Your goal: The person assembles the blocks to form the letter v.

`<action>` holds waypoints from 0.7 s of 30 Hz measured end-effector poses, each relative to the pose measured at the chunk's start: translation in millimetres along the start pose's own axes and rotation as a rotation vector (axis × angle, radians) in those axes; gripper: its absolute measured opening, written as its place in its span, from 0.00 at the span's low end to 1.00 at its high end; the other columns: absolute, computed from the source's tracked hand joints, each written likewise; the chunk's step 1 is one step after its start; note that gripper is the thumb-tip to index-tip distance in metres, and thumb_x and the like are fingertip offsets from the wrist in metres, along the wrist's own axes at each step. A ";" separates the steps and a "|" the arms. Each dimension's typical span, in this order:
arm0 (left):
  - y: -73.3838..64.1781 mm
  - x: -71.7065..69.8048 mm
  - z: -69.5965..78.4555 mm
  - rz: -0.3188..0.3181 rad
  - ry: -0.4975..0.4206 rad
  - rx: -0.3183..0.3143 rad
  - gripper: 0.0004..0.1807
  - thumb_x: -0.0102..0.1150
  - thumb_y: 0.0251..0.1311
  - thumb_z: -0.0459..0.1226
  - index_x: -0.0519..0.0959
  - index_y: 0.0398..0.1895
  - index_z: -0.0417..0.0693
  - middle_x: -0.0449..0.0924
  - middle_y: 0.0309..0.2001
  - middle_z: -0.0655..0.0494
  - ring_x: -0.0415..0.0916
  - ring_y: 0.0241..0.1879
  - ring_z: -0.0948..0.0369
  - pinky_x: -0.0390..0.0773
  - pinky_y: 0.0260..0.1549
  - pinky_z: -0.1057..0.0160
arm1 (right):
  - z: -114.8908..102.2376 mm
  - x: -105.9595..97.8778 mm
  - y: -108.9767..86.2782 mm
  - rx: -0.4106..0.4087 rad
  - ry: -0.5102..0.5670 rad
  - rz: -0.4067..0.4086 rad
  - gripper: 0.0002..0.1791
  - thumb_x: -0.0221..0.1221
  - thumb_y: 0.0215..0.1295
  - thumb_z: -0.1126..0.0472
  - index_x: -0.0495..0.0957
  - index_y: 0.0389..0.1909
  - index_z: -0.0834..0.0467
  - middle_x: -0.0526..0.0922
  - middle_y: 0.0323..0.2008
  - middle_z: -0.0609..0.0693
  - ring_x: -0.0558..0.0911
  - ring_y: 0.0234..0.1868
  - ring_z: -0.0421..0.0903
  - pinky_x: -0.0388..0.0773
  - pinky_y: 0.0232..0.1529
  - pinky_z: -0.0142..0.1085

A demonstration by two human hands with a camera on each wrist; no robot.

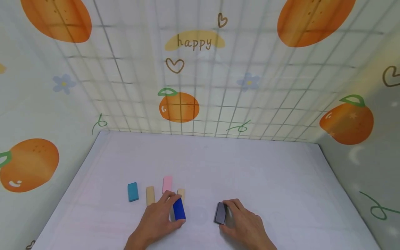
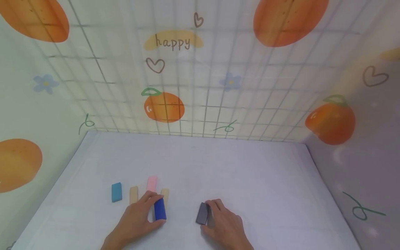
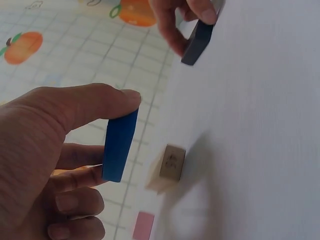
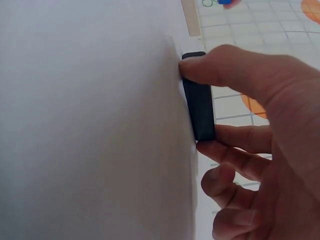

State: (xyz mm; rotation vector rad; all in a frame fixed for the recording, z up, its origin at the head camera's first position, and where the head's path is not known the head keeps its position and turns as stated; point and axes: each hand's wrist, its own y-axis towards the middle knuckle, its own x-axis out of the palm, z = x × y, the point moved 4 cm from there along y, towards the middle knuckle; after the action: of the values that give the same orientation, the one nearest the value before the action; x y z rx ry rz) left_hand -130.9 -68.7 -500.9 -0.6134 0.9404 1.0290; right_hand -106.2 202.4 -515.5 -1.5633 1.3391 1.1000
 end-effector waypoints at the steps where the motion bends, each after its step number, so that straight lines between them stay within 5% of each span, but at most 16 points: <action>1: 1.9 1.4 2.1 -0.010 -0.007 -0.002 0.38 0.73 0.54 0.56 0.75 0.66 0.51 0.72 0.59 0.57 0.77 0.40 0.61 0.80 0.39 0.52 | 0.2 -0.3 0.0 -0.001 -0.001 0.001 0.36 0.76 0.46 0.44 0.77 0.59 0.46 0.76 0.54 0.39 0.81 0.35 0.38 0.74 0.25 0.40; 7: 12.5 10.5 12.8 -0.076 -0.027 -0.016 0.39 0.72 0.54 0.56 0.74 0.68 0.54 0.71 0.61 0.57 0.78 0.47 0.58 0.80 0.44 0.47 | 0.1 0.4 0.9 0.024 -0.004 -0.032 0.38 0.76 0.45 0.44 0.76 0.60 0.47 0.76 0.55 0.41 0.78 0.33 0.38 0.75 0.24 0.41; 21: 29.7 23.3 30.5 -0.110 -0.009 0.021 0.39 0.72 0.54 0.58 0.73 0.69 0.57 0.71 0.61 0.59 0.77 0.47 0.59 0.81 0.47 0.49 | 1.2 1.0 5.1 0.086 -0.011 -0.116 0.43 0.78 0.44 0.41 0.75 0.62 0.50 0.77 0.58 0.49 0.81 0.39 0.45 0.82 0.36 0.55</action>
State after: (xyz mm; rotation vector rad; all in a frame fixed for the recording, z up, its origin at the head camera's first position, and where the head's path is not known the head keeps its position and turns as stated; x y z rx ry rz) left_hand -142.4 -21.9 -506.7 -0.6360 0.8992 0.9225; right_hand -111.4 202.5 -517.0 -1.5492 1.2556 0.9673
